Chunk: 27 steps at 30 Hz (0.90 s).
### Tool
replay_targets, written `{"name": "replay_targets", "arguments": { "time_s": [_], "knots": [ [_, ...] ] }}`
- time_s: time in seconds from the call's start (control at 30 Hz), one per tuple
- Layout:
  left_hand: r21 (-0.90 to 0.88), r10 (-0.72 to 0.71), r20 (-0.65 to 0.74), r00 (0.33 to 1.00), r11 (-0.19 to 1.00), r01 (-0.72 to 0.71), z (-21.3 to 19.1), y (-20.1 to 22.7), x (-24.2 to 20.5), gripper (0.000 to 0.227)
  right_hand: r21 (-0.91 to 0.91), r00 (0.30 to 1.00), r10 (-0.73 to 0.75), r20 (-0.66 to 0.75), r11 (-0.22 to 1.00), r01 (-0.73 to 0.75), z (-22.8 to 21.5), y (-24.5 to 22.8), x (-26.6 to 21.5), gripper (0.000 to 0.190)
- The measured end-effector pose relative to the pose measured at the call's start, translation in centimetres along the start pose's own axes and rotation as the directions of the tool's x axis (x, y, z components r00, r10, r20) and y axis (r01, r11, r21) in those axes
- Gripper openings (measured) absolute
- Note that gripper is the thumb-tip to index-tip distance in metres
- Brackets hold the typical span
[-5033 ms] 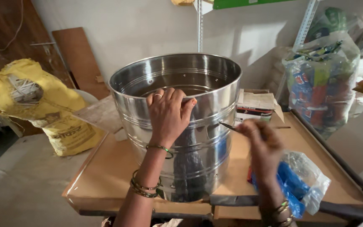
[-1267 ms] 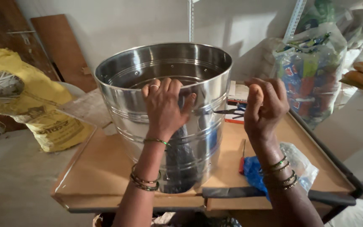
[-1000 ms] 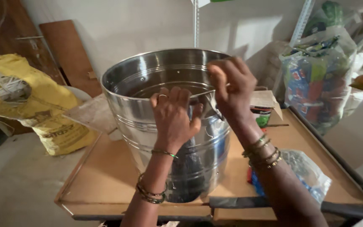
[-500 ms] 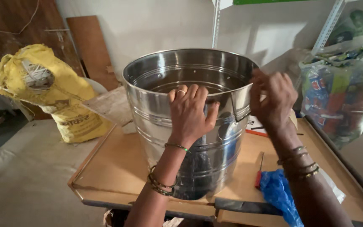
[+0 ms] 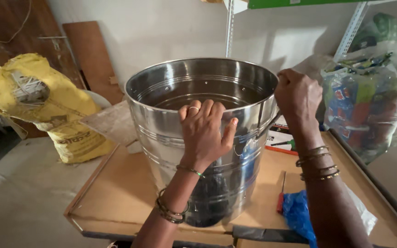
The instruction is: The person uses a screwdriver to work on the rim of a large metal container, then picks up a small metal piece and inserts it into a hole on the side. They rotate the container to access different areas and continue to manipulate the metal piece with their hands.
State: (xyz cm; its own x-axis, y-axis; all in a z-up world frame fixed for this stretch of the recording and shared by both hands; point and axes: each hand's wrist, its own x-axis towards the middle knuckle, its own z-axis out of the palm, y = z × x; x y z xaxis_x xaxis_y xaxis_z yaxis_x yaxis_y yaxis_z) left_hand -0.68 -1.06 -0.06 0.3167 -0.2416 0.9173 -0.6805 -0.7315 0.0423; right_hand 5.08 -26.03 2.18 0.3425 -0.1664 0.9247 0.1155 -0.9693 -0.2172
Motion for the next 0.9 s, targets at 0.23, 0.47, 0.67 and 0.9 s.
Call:
{"name": "replay_targets", "arguments": {
  "time_s": [0.23,0.47,0.67,0.9],
  "knots": [
    [0.038,0.007,0.0,1.0,0.999,-0.007,0.3,-0.2,0.2,0.027,-0.075,0.974,0.055,0.218,0.996,-0.04,-4.6,4.9,-5.7,0.03],
    [0.054,-0.002,-0.038,0.999,0.999,0.004,0.5,0.3,0.4,0.029,0.114,0.89,0.077,0.45,0.983,-0.143,-8.6,1.6,-19.5,0.03],
    [0.089,-0.009,-0.048,0.999,0.996,0.014,0.3,0.9,0.0,0.038,0.175,0.954,0.207,0.217,0.953,-0.246,-3.7,-5.9,-27.4,0.056],
    [0.084,-0.032,-0.014,0.999,0.996,0.033,0.4,1.0,0.0,0.044,0.343,0.984,0.174,0.037,0.923,-0.176,2.6,-9.1,-29.5,0.074]
  ]
}}
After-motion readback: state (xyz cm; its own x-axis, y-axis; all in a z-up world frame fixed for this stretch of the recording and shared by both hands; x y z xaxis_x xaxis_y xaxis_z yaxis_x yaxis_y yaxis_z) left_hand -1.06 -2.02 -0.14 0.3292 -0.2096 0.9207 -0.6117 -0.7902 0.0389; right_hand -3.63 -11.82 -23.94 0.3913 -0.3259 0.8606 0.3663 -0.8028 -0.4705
